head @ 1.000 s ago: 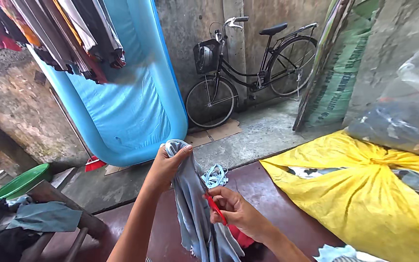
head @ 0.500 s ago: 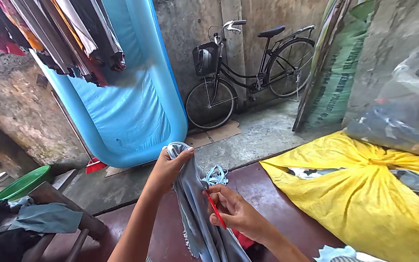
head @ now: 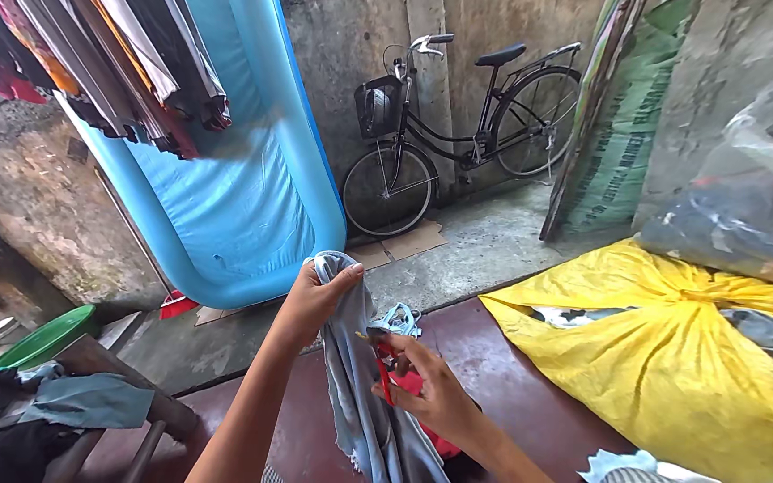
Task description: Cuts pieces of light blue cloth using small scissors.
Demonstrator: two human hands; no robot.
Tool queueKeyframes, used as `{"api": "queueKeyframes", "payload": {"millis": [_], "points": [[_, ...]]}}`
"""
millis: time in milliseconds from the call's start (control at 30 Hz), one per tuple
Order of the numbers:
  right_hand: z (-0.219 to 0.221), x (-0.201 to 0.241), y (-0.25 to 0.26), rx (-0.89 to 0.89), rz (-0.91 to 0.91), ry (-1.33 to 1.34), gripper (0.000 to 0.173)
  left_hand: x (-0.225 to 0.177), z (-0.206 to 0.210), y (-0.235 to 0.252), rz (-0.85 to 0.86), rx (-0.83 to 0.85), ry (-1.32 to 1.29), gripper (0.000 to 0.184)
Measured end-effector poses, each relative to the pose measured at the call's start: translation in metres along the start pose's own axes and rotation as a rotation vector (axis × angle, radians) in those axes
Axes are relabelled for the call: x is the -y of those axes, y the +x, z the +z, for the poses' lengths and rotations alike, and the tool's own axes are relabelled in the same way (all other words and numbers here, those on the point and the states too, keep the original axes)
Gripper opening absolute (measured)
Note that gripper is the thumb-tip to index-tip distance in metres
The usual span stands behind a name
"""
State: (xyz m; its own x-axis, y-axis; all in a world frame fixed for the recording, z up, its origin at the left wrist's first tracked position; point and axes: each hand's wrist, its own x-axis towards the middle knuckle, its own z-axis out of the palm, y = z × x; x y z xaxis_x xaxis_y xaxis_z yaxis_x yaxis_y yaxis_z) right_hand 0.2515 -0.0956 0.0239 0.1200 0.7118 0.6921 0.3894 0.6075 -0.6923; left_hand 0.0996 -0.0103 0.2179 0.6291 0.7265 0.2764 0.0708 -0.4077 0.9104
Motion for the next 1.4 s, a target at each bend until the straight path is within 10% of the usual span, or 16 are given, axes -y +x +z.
{"api": "queueKeyframes", "payload": {"millis": [833, 1400], "points": [[-0.007, 0.013, 0.009, 0.206, 0.103, 0.692, 0.049, 0.005, 0.0, 0.0, -0.043, 0.03, -0.057, 0.022], [-0.011, 0.015, 0.009, 0.1, 0.078, 0.553, 0.048, 0.003, 0.01, 0.004, -0.059, 0.027, -0.081, 0.024]]}}
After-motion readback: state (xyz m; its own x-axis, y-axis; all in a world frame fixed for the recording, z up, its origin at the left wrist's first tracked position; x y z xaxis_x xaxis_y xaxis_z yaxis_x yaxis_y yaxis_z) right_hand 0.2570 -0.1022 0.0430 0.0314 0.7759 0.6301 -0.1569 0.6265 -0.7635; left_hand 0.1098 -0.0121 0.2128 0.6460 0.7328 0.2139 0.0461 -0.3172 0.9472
